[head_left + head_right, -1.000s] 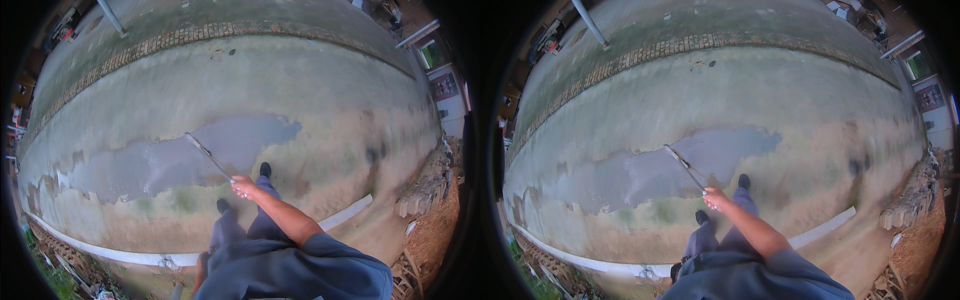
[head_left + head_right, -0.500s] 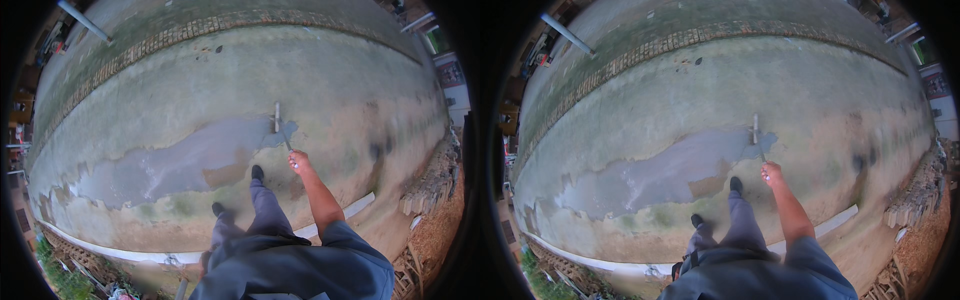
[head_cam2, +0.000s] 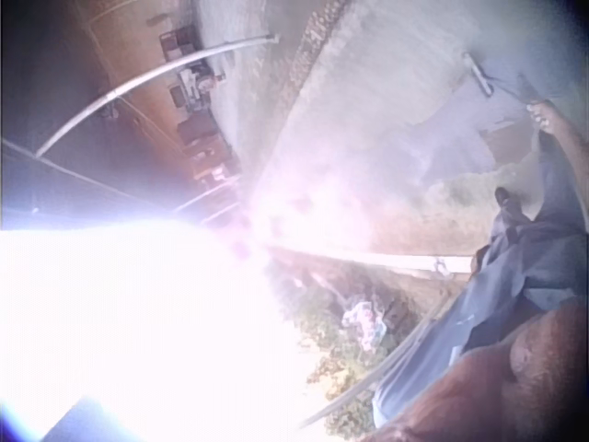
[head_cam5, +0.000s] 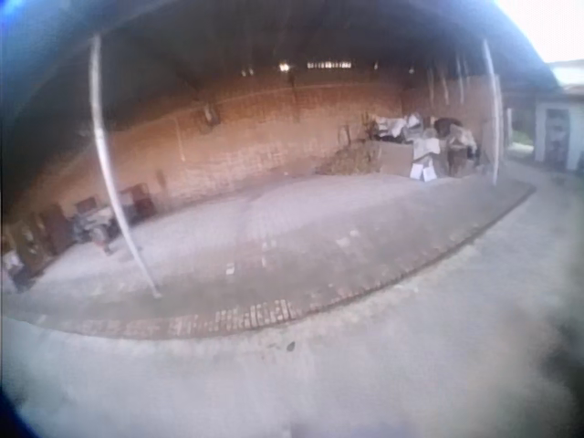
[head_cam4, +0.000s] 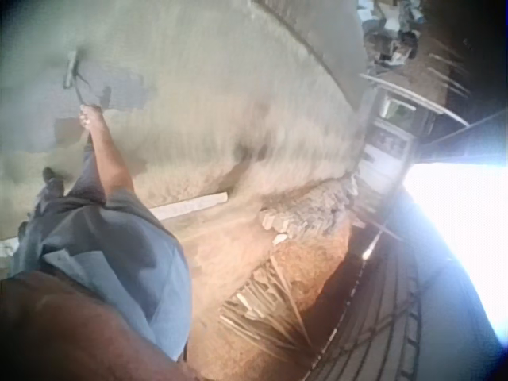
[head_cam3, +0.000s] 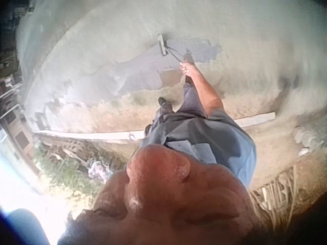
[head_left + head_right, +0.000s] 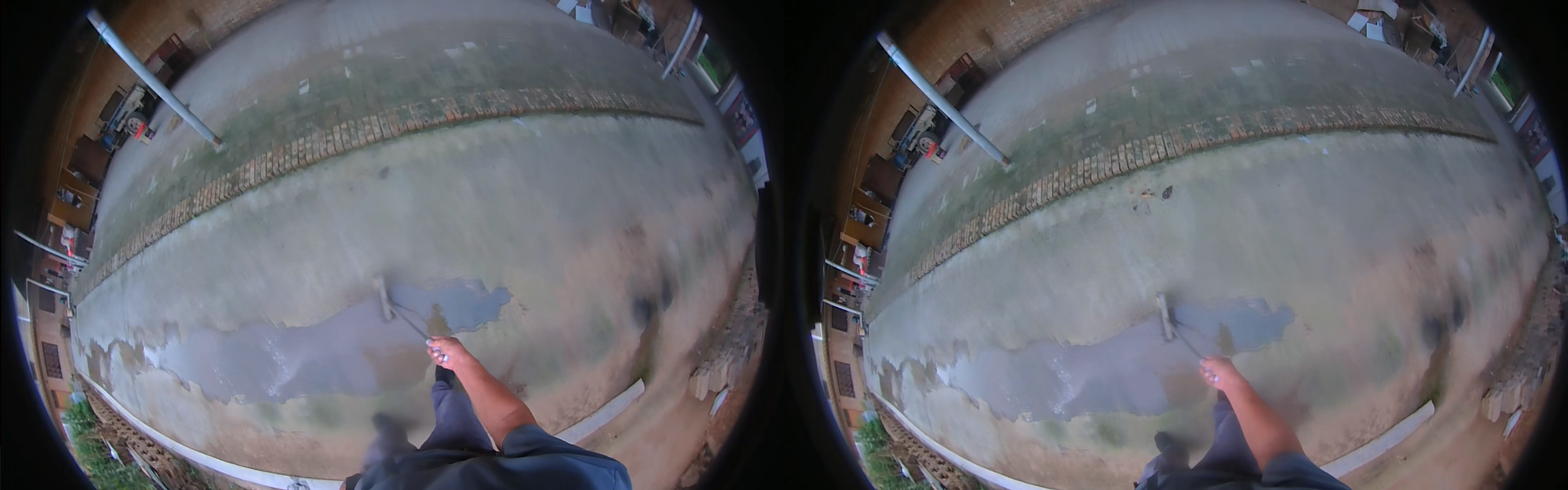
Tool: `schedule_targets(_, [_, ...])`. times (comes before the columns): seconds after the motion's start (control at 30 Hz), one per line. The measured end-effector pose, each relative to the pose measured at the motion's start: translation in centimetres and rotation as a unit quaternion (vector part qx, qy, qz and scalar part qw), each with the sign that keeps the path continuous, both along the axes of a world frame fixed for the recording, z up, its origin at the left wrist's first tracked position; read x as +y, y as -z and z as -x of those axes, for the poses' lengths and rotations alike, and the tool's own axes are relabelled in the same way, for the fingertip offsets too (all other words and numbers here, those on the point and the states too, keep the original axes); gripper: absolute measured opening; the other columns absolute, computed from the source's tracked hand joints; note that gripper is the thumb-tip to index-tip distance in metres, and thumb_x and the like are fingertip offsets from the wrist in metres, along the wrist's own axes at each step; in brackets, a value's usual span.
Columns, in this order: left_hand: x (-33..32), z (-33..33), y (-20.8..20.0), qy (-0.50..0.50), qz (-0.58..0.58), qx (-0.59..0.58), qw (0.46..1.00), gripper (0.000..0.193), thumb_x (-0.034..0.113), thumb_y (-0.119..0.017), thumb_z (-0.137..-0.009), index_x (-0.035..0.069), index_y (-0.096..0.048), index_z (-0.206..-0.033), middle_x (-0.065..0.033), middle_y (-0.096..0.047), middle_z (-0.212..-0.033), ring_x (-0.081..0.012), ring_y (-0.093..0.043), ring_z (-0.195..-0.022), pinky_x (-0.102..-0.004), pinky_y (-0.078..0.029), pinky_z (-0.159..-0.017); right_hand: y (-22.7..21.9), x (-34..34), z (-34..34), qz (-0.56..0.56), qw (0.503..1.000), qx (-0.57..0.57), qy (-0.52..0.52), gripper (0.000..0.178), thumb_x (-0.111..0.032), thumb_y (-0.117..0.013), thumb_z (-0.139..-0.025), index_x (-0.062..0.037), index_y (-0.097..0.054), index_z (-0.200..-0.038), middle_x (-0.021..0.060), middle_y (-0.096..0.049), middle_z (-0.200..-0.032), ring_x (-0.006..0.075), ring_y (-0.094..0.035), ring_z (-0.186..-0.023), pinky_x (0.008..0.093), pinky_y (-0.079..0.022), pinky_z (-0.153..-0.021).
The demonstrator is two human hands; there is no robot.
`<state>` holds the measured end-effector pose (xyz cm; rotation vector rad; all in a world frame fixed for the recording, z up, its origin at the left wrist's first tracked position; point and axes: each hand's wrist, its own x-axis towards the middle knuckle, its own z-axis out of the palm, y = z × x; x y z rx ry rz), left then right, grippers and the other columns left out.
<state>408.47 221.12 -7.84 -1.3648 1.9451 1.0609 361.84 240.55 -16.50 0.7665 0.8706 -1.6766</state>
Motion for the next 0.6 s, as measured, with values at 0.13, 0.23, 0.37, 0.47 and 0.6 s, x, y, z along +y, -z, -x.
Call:
schedule_targets(0.13, [-1.1, 2.0, -0.2, 0.02, 0.017, 0.019, 0.999, 0.04, 0.031, -0.054, -0.083, 0.001, -0.056, -0.109, -0.016, -0.06, -0.101, -0.0277, -0.058, -0.093, -0.0356, -0.046, -0.081, 2.7, 6.2, 3.7, -0.041, 0.995, -0.006, 0.087, 0.009, -0.006, -0.057, -0.081, -0.0064, -0.051, -0.087, 0.0082, -0.051, -0.067, 0.0096, -0.044, -0.047, 0.0191, -0.031, -0.033])
schedule_targets(0.23, [-2.0, 1.1, -0.8, 0.036, 0.041, 0.039, 0.998, 0.039, 0.031, -0.054, -0.083, 0.001, -0.056, -0.109, -0.0159, -0.06, -0.102, -0.0277, -0.058, -0.093, -0.0357, -0.046, -0.081, 1.1, 10.1, 6.6, -0.09, 0.992, -0.021, 0.085, 0.009, -0.006, -0.057, -0.08, -0.0073, -0.05, -0.087, 0.0072, -0.052, -0.067, 0.0105, -0.044, -0.046, 0.0194, -0.032, -0.034])
schedule_targets(0.37, [-3.6, 1.1, -1.1, 0.051, 0.077, 0.099, 0.991, 0.039, 0.031, -0.054, -0.083, 0.001, -0.056, -0.109, -0.0157, -0.06, -0.102, -0.0277, -0.058, -0.093, -0.0358, -0.046, -0.081, -3.3, 8.8, 7.5, -0.143, 0.975, 0.062, 0.157, 0.024, -0.006, -0.057, -0.08, -0.0111, -0.049, -0.103, 0.0059, -0.052, -0.067, 0.0102, -0.044, -0.046, 0.0214, -0.033, -0.036])
schedule_targets(0.47, [-5.0, 6.0, -1.0, 0.156, 0.063, -0.014, 0.986, 0.038, 0.032, -0.049, -0.085, 0.003, -0.057, -0.108, -0.0155, -0.059, -0.104, -0.0285, -0.058, -0.095, -0.0372, -0.045, -0.082, -3.9, 8.4, 9.4, -0.083, 0.981, 0.088, 0.153, 0.039, -0.005, -0.058, -0.08, -0.0114, -0.043, -0.115, 0.0066, -0.052, -0.069, 0.0108, -0.044, -0.047, 0.0216, -0.032, -0.037])
schedule_targets(0.6, [-8.5, 9.4, -0.4, 0.05, 0.051, 0.065, 0.995, 0.035, 0.032, -0.048, -0.085, 0.007, -0.059, -0.106, -0.0155, -0.06, -0.103, -0.0302, -0.058, -0.096, -0.0385, -0.046, -0.081, -5.3, 3.1, 11.0, 0.005, 0.992, 0.07, 0.109, 0.051, -0.003, -0.057, -0.08, -0.0096, -0.037, -0.127, 0.0085, -0.052, -0.072, 0.0113, -0.043, -0.05, 0.0211, -0.031, -0.037])
